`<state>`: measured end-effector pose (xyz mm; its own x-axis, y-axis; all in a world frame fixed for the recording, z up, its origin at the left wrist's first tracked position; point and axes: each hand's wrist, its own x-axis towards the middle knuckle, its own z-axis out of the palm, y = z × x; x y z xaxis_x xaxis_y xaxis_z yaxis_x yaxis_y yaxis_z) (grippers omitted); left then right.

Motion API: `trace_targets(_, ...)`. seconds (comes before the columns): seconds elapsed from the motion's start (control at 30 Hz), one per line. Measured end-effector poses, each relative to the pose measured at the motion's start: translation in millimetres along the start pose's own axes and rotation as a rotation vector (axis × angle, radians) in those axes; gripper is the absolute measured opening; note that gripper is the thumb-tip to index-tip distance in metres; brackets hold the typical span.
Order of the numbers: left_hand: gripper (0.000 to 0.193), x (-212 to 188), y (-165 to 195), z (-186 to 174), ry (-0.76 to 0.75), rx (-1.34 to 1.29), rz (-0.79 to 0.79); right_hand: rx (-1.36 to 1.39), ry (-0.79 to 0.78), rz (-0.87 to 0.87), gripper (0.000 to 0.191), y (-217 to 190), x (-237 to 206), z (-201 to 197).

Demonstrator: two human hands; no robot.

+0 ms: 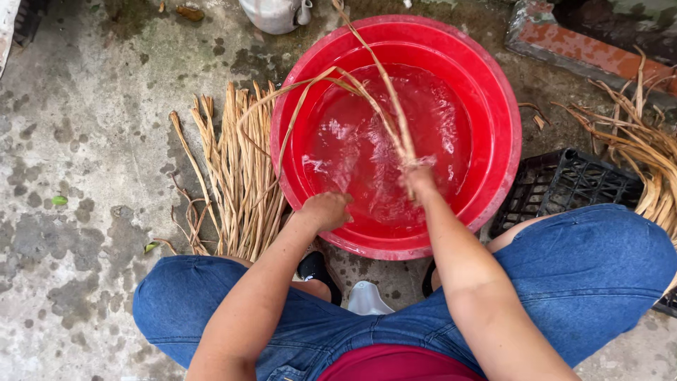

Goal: The person sits on the ground in front of a red basin of water and washes long dried palm leaf strips one at a time, dipping, flexing and rubbing each strip in the water, then sets it aside and takes the next strip from the pile.

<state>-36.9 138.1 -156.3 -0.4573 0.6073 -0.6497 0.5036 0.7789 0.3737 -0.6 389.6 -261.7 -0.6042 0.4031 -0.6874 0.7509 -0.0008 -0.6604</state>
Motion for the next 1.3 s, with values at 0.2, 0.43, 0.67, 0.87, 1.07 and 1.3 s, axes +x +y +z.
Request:
trace_targets(0.2,0.052,27,-27,15,0.142,-0.136,-0.016,0.1,0.454,-0.5,0.03,1,2,4)
trace_targets(0.43,0.054,68,-6,38,0.043,-0.496,-0.171,0.064,-0.653,0.031,0.025,-8,-35,35)
trace_targets(0.67,0.049,80,44,42,0.138,-1.546,-0.263,0.423,-0.452,-0.082,0.029,-29,-55,27)
trace_targets(0.87,0.049,85,70,56,0.173,-1.338,-0.223,0.504,-0.386,0.026,0.026,-36,-69,11)
trace_targets(1.07,0.043,23,107,58,0.261,-0.835,0.082,0.839,-0.235,0.131,0.026,-31,-55,-10)
trace_targets(1.3,0.035,-114,84,-30,0.131,-0.874,0.101,1.08,-0.012,0.17,0.026,-10,-5,-56)
